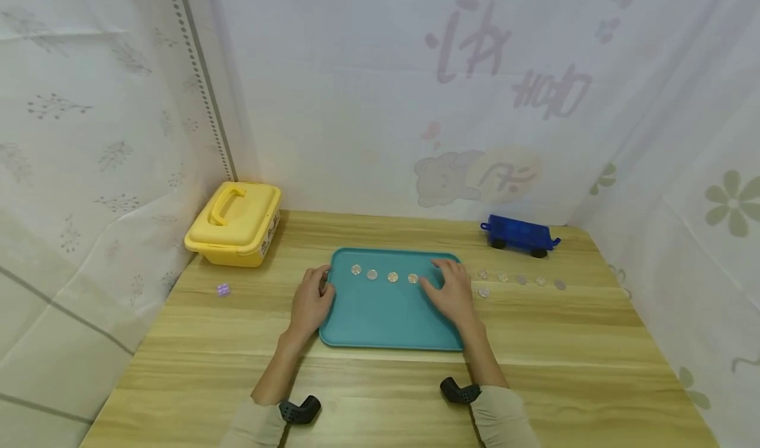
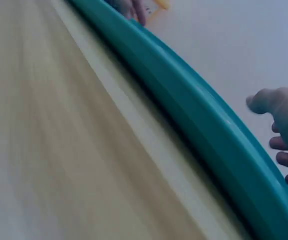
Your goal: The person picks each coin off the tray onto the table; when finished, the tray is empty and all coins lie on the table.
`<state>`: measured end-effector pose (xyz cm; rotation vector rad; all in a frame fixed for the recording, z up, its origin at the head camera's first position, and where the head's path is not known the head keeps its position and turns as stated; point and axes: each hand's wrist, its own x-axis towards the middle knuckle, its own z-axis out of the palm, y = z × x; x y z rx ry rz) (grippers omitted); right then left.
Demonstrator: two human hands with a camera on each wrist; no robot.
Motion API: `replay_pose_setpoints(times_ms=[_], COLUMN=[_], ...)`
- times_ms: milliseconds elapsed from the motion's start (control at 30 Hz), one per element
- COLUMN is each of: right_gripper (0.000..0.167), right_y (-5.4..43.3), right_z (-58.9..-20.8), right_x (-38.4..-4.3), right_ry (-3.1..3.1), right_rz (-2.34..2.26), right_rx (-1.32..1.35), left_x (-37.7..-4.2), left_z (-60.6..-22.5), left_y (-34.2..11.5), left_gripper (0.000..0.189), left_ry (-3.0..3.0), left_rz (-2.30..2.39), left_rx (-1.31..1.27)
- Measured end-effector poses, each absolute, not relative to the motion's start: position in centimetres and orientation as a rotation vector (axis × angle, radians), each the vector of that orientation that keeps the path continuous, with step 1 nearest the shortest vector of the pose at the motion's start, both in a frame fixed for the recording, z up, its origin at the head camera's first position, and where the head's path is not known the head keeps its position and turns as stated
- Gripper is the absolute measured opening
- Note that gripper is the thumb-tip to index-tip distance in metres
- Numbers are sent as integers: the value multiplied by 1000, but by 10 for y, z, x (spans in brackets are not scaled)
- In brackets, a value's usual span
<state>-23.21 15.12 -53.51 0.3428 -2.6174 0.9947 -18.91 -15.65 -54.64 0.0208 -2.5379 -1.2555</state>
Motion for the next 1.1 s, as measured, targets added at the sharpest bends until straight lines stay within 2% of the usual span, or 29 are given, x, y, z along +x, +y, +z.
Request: replay_pose_setpoints(times_ms=[167, 533, 1100], right_gripper=[49, 22, 17], right_y=[129, 125, 127], right_z=[-542, -550, -551], right_x=[-235, -234, -237], right_ry=[-2701, -2636, -2685], right_rz=[922, 922, 1009], right_rx=[410, 425, 483], left_x=[-190, -190, -189], left_z=[-546, -546, -545], left_y=[-157, -157, -157], left_gripper=[40, 40, 40], left_ry=[-2539, -2534, -2561], left_rz=[-1249, -1259, -1253], left_rx=[21, 17, 31])
